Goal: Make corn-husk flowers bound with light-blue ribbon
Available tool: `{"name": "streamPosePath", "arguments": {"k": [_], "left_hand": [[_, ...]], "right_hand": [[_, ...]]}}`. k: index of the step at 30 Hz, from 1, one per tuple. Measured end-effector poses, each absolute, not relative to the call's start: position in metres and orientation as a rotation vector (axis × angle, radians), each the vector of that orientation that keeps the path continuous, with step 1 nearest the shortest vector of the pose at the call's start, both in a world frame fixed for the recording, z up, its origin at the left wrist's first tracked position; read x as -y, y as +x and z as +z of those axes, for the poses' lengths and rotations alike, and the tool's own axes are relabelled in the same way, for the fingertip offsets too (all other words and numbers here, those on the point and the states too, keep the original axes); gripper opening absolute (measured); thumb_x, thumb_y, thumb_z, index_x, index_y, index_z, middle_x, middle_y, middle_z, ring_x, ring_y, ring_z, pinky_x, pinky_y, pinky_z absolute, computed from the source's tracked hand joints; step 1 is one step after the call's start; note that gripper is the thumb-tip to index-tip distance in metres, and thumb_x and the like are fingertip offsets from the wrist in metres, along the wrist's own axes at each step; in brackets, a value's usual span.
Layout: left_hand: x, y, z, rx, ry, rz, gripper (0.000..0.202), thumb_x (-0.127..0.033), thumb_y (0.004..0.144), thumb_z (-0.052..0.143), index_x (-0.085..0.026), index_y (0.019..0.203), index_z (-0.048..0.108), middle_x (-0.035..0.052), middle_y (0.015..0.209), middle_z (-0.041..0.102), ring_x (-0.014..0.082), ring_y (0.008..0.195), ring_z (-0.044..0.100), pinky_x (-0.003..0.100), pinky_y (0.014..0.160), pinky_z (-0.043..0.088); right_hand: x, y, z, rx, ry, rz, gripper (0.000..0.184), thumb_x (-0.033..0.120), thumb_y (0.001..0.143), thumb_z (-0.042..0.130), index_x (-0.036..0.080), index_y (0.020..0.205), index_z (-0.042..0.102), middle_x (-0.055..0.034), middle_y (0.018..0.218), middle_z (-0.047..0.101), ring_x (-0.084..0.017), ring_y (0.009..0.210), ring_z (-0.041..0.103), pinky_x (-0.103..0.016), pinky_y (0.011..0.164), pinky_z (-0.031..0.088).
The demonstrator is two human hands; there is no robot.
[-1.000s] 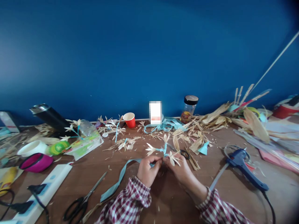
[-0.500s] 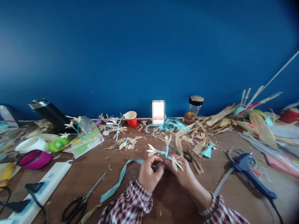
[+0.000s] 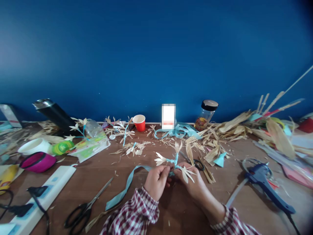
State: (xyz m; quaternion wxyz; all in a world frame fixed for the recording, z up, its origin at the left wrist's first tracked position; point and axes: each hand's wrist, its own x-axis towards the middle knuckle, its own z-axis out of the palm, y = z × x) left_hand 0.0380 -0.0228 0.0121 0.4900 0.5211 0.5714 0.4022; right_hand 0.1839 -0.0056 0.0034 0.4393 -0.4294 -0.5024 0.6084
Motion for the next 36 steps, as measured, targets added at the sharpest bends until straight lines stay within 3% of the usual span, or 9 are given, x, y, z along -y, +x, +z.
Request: {"name": "streamPosePath", "arguments": {"k": [3, 8, 15, 22, 26, 32, 36], "left_hand": [[0.021, 0.035, 0.012, -1.418, 1.298, 0.859, 0.039, -0.046, 0.083, 0.043, -0.014, 0.073, 0.063, 0.0038, 0.055, 0.061, 0.0123, 0.04, 0.055, 0.02, 0.037, 0.04], [0.016, 0.029, 0.008, -1.388, 1.251, 0.75, 0.042, -0.048, 0.081, 0.044, -0.015, 0.058, 0.056, 0.0039, 0.05, 0.06, 0.0089, 0.033, 0.049, 0.017, 0.033, 0.029], [0.014, 0.024, 0.01, -1.15, 1.102, 0.721, 0.039, -0.046, 0.078, 0.05, -0.012, 0.074, 0.067, 0.009, 0.069, 0.066, 0.0131, 0.055, 0.056, 0.017, 0.037, 0.035], [0.013, 0.017, 0.008, -1.245, 1.186, 0.679, 0.025, -0.037, 0.067, 0.064, -0.013, 0.069, 0.062, -0.002, 0.058, 0.054, 0.0044, 0.039, 0.036, 0.018, 0.036, 0.031], [0.012, 0.015, 0.019, -1.272, 1.332, 0.646, 0.022, -0.034, 0.063, 0.067, -0.015, 0.07, 0.059, -0.0021, 0.064, 0.056, 0.0063, 0.04, 0.042, 0.02, 0.036, 0.034], [0.011, 0.013, 0.033, -1.227, 1.444, 0.627, 0.01, -0.02, 0.064, 0.064, -0.015, 0.064, 0.056, -0.0032, 0.057, 0.053, 0.0107, 0.053, 0.051, 0.024, 0.056, 0.042], [0.013, 0.012, 0.019, -1.071, 1.303, 0.631, 0.013, -0.024, 0.068, 0.061, -0.015, 0.077, 0.06, -0.0041, 0.059, 0.051, 0.0085, 0.05, 0.046, 0.021, 0.048, 0.038]], "right_hand": [[0.007, 0.182, 0.008, 1.231, -1.066, 1.533, 0.024, 0.035, 0.069, 0.068, 0.017, 0.067, 0.053, 0.0015, 0.055, 0.054, -0.011, 0.051, 0.044, -0.023, 0.05, 0.035], [0.007, 0.182, 0.01, 1.241, -1.089, 1.504, 0.02, 0.031, 0.068, 0.069, 0.016, 0.067, 0.056, 0.0042, 0.052, 0.048, -0.009, 0.048, 0.041, -0.022, 0.048, 0.032], [0.003, 0.187, 0.001, 1.35, -1.112, 1.472, 0.018, 0.03, 0.071, 0.066, 0.017, 0.065, 0.056, 0.0017, 0.055, 0.053, -0.011, 0.052, 0.046, -0.024, 0.051, 0.035], [0.006, 0.187, 0.003, 1.174, -1.123, 1.657, 0.02, 0.035, 0.071, 0.067, 0.018, 0.072, 0.057, 0.0036, 0.056, 0.049, -0.01, 0.051, 0.043, -0.022, 0.048, 0.032], [0.008, 0.19, 0.008, 1.23, -1.11, 1.742, 0.02, 0.035, 0.073, 0.066, 0.017, 0.073, 0.059, 0.0019, 0.065, 0.05, -0.01, 0.059, 0.043, -0.022, 0.053, 0.035], [0.009, 0.192, 0.012, 1.374, -1.051, 1.8, 0.02, 0.035, 0.079, 0.06, 0.016, 0.075, 0.061, 0.002, 0.066, 0.049, -0.009, 0.06, 0.042, -0.021, 0.053, 0.033], [0.008, 0.191, 0.013, 1.471, -1.043, 1.721, 0.021, 0.034, 0.079, 0.059, 0.016, 0.07, 0.062, 0.0015, 0.064, 0.05, -0.01, 0.059, 0.041, -0.022, 0.053, 0.032]]}}
